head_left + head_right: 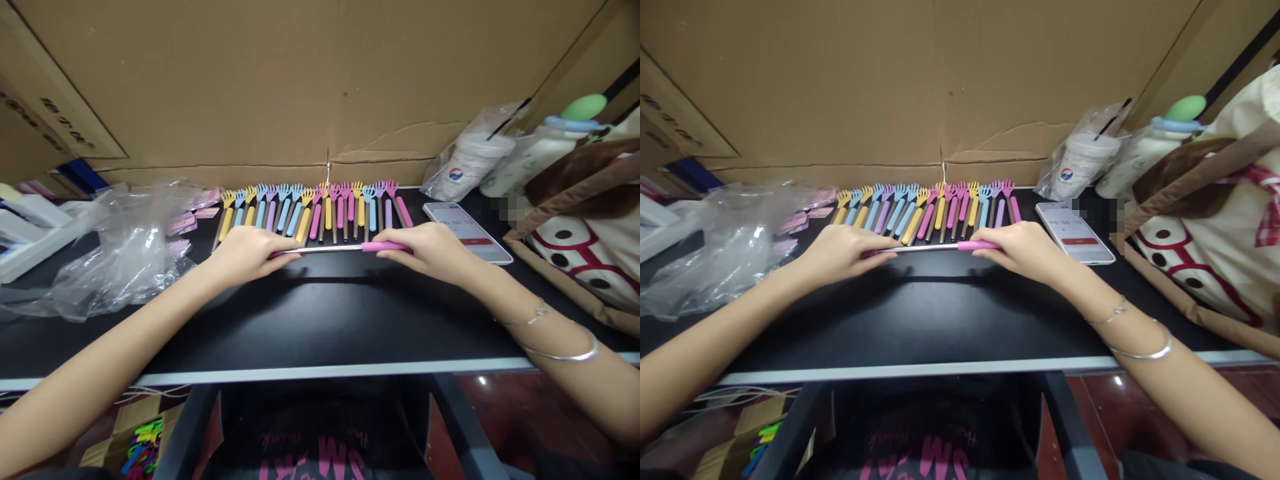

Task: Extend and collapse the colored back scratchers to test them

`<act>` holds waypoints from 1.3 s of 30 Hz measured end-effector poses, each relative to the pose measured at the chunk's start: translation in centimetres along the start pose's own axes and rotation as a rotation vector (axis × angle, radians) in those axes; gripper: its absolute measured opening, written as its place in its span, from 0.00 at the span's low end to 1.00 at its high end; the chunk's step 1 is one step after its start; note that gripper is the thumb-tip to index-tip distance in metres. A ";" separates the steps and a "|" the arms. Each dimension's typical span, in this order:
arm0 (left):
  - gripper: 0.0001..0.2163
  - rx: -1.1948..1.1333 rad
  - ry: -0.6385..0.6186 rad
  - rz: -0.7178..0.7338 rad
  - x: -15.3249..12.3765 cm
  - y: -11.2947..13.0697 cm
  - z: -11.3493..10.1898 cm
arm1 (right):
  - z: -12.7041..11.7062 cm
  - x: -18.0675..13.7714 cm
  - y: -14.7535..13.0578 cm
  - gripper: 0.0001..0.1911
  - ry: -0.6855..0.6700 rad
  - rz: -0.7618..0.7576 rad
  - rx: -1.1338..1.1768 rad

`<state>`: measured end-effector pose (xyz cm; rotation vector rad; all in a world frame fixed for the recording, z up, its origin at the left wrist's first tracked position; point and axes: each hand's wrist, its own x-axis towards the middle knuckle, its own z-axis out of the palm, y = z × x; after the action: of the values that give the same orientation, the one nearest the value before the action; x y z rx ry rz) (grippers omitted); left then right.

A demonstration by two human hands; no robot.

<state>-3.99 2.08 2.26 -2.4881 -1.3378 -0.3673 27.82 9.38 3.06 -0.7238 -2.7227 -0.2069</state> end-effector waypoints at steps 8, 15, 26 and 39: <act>0.15 0.126 0.198 0.052 -0.1 0.4 0.1 | 0.7 0.2 -0.2 0.18 -0.113 0.107 0.250; 0.15 0.214 0.198 0.077 -0.2 0.6 0.1 | 0.3 0.6 -0.8 0.20 -0.258 0.117 0.487; 0.15 0.208 0.223 0.137 -0.2 1.0 0.4 | 1.1 0.6 -0.5 0.21 -0.249 0.124 0.440; 0.23 -0.174 -0.017 -0.064 -0.2 1.1 1.2 | 0.9 0.0 -0.5 0.22 -0.043 0.018 -0.046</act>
<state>-3.08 1.85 0.93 -2.5977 -1.4523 -0.4979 27.36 9.11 2.20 -0.7741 -2.7593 -0.2534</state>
